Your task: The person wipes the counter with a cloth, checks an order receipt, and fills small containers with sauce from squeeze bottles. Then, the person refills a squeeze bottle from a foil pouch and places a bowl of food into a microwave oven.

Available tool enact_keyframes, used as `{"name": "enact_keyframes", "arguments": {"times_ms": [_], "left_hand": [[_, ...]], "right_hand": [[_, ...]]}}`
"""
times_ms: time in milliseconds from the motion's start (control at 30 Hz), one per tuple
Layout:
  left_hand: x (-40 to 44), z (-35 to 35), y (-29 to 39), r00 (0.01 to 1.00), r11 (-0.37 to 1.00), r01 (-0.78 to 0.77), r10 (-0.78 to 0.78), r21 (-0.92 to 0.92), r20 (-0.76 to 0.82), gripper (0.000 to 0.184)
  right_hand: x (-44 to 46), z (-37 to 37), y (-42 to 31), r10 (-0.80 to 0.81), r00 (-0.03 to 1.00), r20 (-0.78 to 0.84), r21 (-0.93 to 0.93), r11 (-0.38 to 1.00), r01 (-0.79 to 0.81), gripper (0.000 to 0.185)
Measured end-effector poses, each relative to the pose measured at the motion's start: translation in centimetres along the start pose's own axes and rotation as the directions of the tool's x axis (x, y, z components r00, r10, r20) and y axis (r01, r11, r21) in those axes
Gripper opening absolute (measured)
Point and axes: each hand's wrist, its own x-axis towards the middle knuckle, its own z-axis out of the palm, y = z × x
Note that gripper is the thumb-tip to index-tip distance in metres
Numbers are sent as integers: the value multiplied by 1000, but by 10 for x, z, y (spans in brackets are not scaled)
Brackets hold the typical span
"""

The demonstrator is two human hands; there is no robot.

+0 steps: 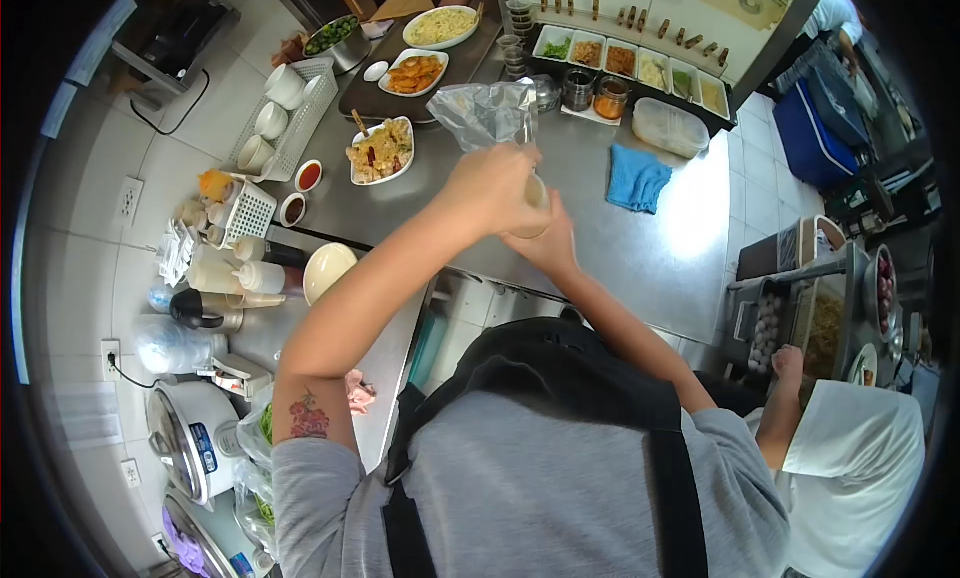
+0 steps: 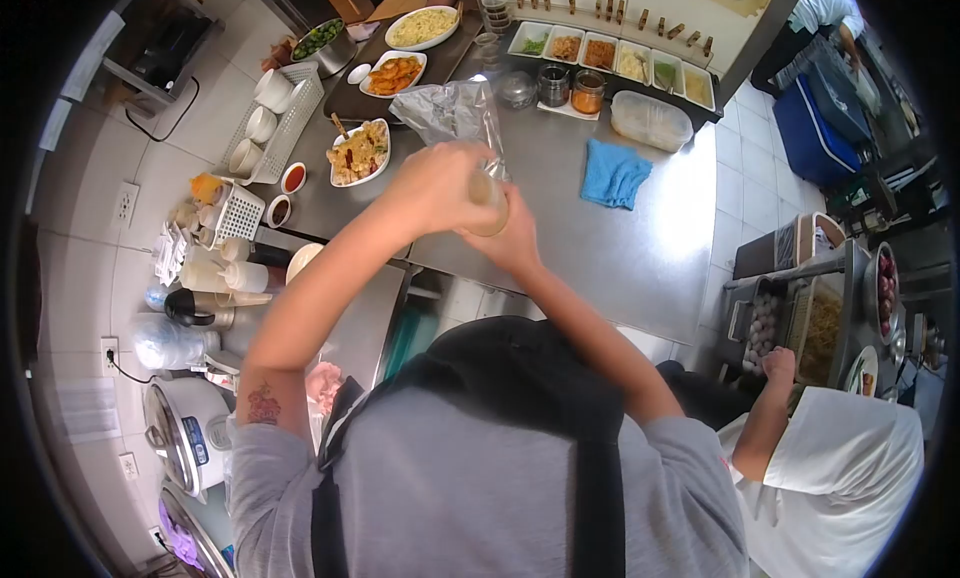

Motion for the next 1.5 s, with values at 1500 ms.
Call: {"name": "enact_keyframes", "arguments": {"times_ms": [1500], "left_hand": [[38, -3, -123, 688, 981, -167, 191, 102, -701, 33]], "right_hand": [[-41, -88, 69, 351, 927, -136, 213, 924, -318, 58]]}}
